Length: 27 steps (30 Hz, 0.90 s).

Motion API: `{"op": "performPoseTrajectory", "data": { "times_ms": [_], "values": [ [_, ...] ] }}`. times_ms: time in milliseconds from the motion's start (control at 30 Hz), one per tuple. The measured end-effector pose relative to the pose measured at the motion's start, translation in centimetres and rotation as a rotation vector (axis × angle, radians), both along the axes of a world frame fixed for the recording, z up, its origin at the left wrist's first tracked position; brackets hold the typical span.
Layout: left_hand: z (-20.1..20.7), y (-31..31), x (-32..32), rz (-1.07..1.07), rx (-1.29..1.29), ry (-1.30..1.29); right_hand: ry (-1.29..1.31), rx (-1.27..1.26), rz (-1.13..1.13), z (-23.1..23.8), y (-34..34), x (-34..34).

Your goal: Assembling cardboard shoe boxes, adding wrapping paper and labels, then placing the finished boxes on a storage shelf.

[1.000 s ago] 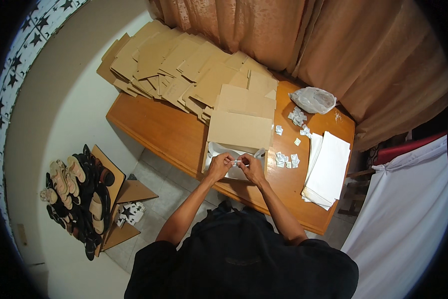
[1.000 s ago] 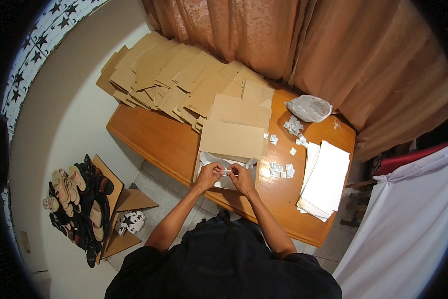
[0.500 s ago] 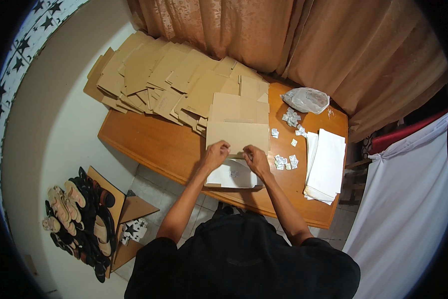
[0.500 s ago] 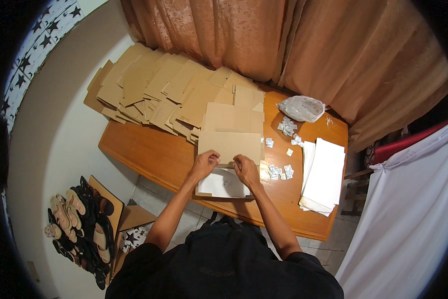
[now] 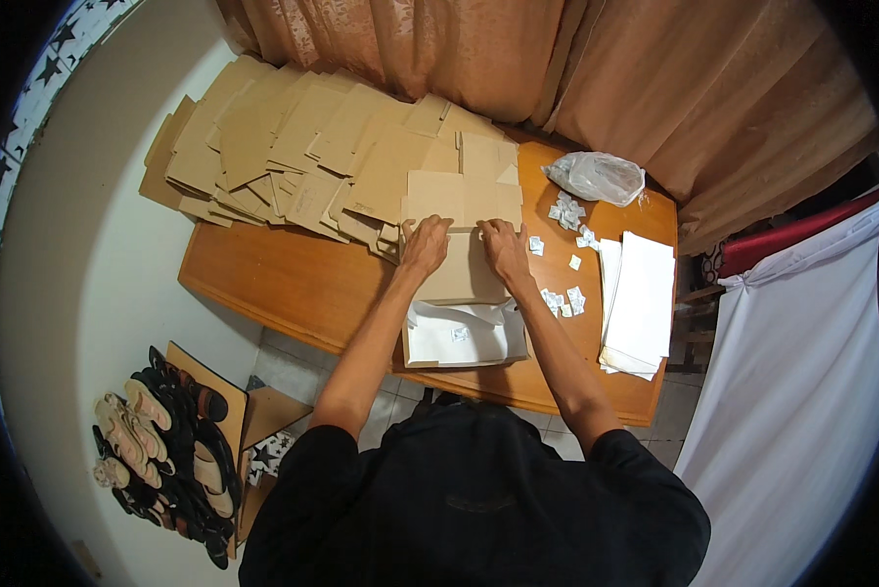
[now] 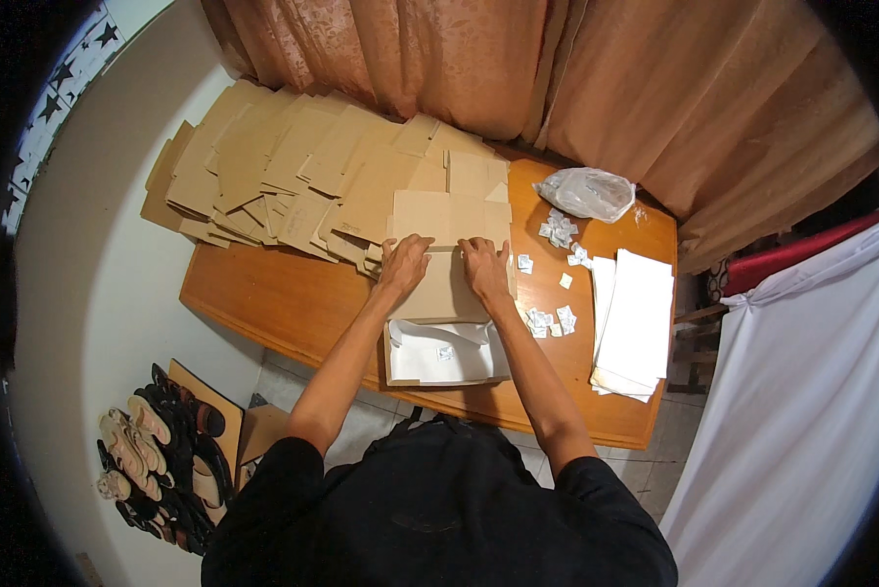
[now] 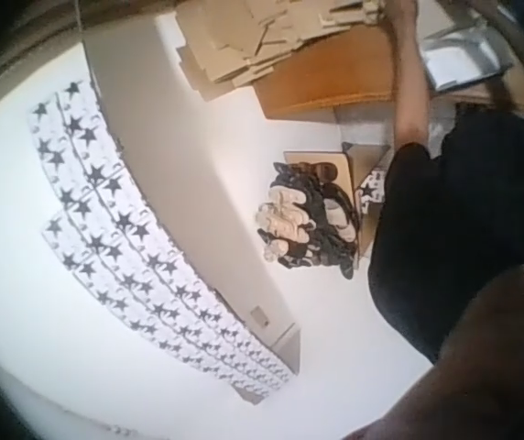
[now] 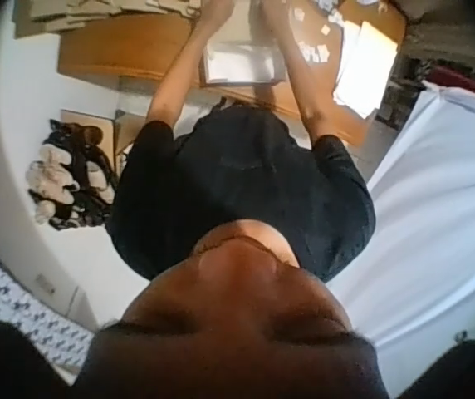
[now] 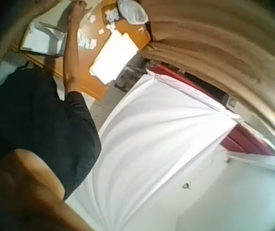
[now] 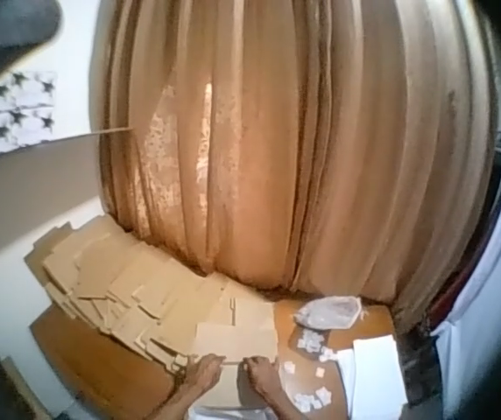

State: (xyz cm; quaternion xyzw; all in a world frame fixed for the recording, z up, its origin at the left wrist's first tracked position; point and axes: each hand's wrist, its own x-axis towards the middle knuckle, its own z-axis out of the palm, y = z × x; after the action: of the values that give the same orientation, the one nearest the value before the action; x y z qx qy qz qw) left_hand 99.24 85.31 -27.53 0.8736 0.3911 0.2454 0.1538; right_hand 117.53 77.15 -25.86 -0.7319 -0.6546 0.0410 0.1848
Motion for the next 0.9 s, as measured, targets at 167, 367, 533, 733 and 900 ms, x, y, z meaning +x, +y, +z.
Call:
{"op": "performPoseTrajectory", "data": {
  "times_ms": [167,367,533,733,900],
  "values": [
    [2.8,-1.5,-1.1,-0.052,-0.027,-0.069,0.037,0.091,0.009,1.5,-1.3,0.1],
    [6.6,-6.4,-2.5,-0.076,0.028,-0.127,0.132,0.265,0.069,4.5,-5.9,-1.0],
    [7.7,-9.9,-4.1,-0.089,0.045,-0.194,0.131,0.364,0.09,6.0,-9.2,-2.3],
    [8.5,-14.3,-5.8,-0.112,0.007,-0.149,0.107,0.278,0.127,6.4,-13.8,-3.4],
    [7.4,-17.2,-6.9,-0.169,0.075,-0.071,0.121,0.257,0.129,4.4,-16.8,-3.9]
  ]
}}
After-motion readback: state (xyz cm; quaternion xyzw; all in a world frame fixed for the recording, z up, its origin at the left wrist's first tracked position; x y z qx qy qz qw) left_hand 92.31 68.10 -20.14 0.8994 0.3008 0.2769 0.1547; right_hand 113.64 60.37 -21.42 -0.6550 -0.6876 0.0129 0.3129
